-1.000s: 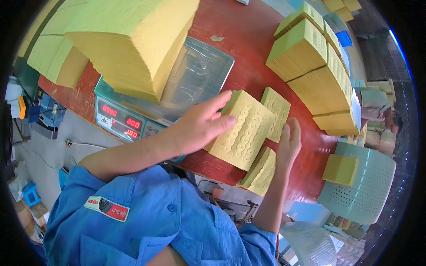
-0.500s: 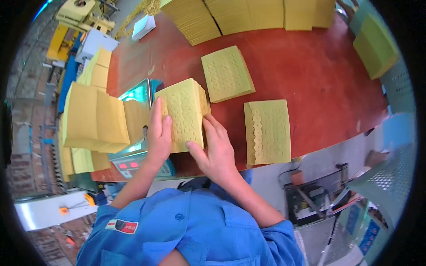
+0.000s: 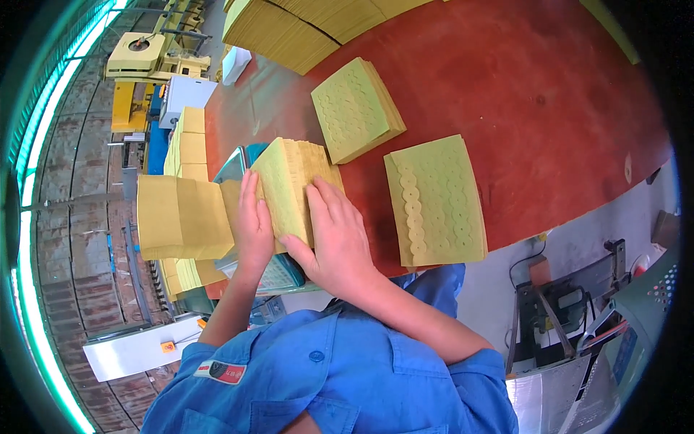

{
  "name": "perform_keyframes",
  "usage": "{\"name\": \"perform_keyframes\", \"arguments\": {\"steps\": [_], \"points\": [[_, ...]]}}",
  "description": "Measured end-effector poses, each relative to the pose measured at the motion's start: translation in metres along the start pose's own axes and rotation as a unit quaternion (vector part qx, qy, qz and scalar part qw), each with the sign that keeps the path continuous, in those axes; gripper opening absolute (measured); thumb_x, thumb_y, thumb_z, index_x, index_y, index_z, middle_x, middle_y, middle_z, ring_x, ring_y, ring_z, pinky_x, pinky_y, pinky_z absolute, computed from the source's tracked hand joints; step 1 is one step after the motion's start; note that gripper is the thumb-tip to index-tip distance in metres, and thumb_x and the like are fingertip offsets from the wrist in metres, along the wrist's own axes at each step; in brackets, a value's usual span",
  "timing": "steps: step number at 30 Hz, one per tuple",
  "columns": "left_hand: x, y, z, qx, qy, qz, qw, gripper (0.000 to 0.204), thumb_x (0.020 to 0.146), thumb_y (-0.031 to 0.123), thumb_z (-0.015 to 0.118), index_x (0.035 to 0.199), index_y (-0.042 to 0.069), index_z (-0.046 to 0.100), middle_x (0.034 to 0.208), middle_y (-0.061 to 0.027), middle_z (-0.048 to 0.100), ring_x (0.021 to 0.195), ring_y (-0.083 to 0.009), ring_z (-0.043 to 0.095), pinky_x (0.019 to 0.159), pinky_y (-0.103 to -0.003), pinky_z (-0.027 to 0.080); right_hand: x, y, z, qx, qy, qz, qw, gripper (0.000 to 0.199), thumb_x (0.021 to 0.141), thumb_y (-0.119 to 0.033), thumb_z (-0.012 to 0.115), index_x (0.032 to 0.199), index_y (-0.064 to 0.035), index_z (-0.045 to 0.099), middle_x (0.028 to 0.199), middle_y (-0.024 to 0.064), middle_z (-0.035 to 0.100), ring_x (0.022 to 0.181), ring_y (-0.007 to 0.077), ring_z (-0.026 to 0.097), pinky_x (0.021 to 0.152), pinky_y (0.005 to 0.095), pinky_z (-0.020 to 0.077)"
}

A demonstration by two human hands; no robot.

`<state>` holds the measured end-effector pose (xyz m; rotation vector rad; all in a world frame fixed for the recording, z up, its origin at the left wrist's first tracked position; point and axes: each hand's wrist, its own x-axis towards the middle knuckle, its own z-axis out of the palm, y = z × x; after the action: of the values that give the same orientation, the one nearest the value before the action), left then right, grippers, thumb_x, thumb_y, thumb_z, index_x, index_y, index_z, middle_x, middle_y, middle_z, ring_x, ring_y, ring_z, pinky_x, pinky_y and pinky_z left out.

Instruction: Weighing stacks of yellow paper pads on a digital scale and organizing them on a table.

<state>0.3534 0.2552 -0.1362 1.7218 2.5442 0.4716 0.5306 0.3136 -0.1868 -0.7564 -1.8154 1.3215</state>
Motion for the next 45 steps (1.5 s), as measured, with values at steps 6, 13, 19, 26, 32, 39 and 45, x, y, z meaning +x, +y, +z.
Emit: {"name": "perform_keyframes", "arguments": {"steps": [6, 13, 19, 26, 32, 39, 45], "points": [[-0.003, -0.011, 0.004, -0.066, -0.002, -0.014, 0.998, 0.047, 0.098, 0.001, 0.033, 0.145, -0.005, 0.037, 0.154, -0.0225, 0.031, 0.144, -0.0339, 0.03, 0.118, -0.041, 0.024, 0.032, 0.02, 0.009, 0.108, 0.021, 0.034, 0.993, 0.057, 0.093, -0.032, 0.057, 0.133, 0.0077, 0.046, 0.141, 0.0276, 0.044, 0.13, 0.0424, 0.042, 0.107, 0.0485, 0.0354], [-0.003, -0.007, 0.003, -0.073, -0.001, -0.013, 0.997, 0.048, 0.097, 0.0, 0.034, 0.145, -0.004, 0.036, 0.154, -0.0232, 0.03, 0.144, -0.035, 0.031, 0.118, -0.041, 0.025, 0.032, 0.015, 0.012, 0.1, 0.019, 0.033, 0.994, 0.051, 0.094, -0.028, 0.055, 0.129, 0.009, 0.05, 0.138, 0.0271, 0.047, 0.129, 0.0417, 0.044, 0.108, 0.0478, 0.0359], [-0.002, -0.006, 0.0, -0.079, 0.002, -0.017, 0.997, 0.048, 0.098, 0.0, 0.034, 0.145, -0.004, 0.035, 0.154, -0.0234, 0.03, 0.144, -0.0349, 0.03, 0.118, -0.041, 0.025, 0.035, 0.017, 0.018, 0.209, 0.047, 0.035, 0.976, 0.044, 0.092, -0.023, 0.059, 0.125, 0.0054, 0.056, 0.138, 0.027, 0.046, 0.13, 0.0416, 0.043, 0.109, 0.0469, 0.0353], [-0.009, -0.009, 0.001, -0.117, 0.043, -0.021, 0.992, 0.047, 0.099, 0.003, 0.034, 0.145, -0.004, 0.036, 0.154, -0.0234, 0.03, 0.144, -0.0347, 0.03, 0.118, -0.042, 0.025, 0.042, 0.0, 0.014, 0.091, 0.049, -0.03, 0.994, 0.037, 0.091, -0.018, 0.061, 0.124, 0.0002, 0.061, 0.143, 0.0223, 0.045, 0.133, 0.0374, 0.044, 0.11, 0.0436, 0.036], [-0.013, -0.027, 0.006, -0.227, 0.077, -0.062, 0.969, 0.045, 0.104, 0.013, 0.038, 0.147, 0.0, 0.036, 0.155, -0.0221, 0.03, 0.144, -0.0335, 0.029, 0.118, -0.042, 0.025, 0.052, -0.041, 0.02, 0.126, -0.023, 0.021, 0.992, 0.051, 0.089, -0.026, 0.067, 0.129, 0.0027, 0.051, 0.116, 0.0246, 0.062, 0.103, 0.0389, 0.063, 0.089, 0.0423, 0.0514], [-0.016, -0.028, -0.003, -0.234, 0.068, -0.04, 0.969, 0.046, 0.101, 0.008, 0.04, 0.147, 0.002, 0.037, 0.157, -0.0221, 0.027, 0.146, -0.0339, 0.027, 0.118, -0.043, 0.024, 0.06, -0.049, 0.025, -0.003, -0.014, 0.07, 0.997, 0.068, 0.085, -0.023, 0.069, 0.138, 0.0067, 0.038, 0.118, 0.0313, 0.06, 0.107, 0.038, 0.064, 0.089, 0.0403, 0.0519], [-0.025, -0.003, -0.035, -0.393, 0.18, -0.019, 0.901, 0.047, 0.104, 0.014, 0.038, 0.148, -0.001, 0.035, 0.154, -0.0171, 0.034, 0.143, -0.028, 0.032, 0.117, -0.042, 0.025, 0.035, -0.058, -0.049, 0.253, 0.052, 0.132, 0.957, 0.07, 0.082, -0.014, 0.068, 0.144, 0.001, 0.039, 0.128, 0.0159, 0.059, 0.117, 0.0203, 0.056, 0.098, 0.0346, 0.046]]}}
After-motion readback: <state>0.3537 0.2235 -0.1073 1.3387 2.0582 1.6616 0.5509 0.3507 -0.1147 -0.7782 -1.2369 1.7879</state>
